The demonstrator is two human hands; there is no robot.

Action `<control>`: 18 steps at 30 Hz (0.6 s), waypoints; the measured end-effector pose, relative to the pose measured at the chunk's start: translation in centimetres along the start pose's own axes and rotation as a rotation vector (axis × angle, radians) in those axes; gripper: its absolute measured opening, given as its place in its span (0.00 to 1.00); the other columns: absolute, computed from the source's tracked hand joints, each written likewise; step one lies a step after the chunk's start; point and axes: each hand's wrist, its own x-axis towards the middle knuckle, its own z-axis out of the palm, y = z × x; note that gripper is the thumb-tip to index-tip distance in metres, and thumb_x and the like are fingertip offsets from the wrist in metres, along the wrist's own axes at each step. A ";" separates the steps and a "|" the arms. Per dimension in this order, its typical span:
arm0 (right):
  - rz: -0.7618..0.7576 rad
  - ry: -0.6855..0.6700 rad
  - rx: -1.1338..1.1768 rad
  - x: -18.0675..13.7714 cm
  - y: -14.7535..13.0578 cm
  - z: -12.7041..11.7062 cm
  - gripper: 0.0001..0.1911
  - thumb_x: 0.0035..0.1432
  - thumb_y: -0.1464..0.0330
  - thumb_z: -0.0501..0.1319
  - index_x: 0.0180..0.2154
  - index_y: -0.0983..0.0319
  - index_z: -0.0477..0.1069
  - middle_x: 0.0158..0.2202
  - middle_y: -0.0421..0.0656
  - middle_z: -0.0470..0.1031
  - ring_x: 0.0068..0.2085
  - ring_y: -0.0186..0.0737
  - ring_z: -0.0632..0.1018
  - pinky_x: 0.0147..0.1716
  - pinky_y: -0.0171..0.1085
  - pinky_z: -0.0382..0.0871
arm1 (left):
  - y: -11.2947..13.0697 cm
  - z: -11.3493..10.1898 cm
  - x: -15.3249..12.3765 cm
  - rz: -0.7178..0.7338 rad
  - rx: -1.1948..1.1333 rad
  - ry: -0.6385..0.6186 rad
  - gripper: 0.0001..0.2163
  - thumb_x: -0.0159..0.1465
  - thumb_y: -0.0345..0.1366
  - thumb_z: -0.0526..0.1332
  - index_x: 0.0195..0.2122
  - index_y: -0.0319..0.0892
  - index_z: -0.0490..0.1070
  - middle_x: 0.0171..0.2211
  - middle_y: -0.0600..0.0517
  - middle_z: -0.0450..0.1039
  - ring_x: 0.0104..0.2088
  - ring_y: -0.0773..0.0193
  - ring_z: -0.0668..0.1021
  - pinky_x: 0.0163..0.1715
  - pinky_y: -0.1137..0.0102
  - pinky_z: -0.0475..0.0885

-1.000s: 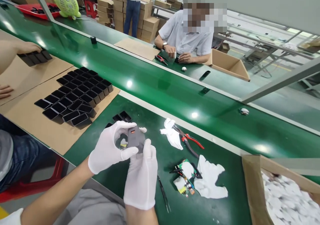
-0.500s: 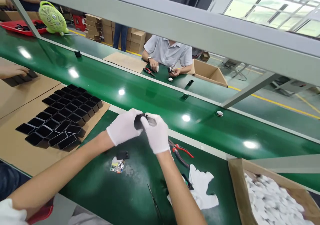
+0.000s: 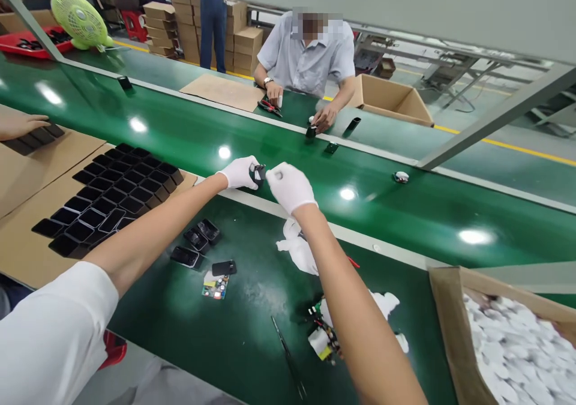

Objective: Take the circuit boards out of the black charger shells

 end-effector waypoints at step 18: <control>0.180 -0.042 -0.340 -23.4 -2.6 13.3 0.29 0.56 0.51 0.75 0.51 0.61 0.77 0.50 0.53 0.79 0.50 0.63 0.81 0.50 0.58 0.75 | 4.4 1.4 -27.2 0.034 -0.415 0.704 0.17 0.72 0.45 0.66 0.59 0.47 0.73 0.52 0.47 0.87 0.58 0.50 0.84 0.69 0.46 0.73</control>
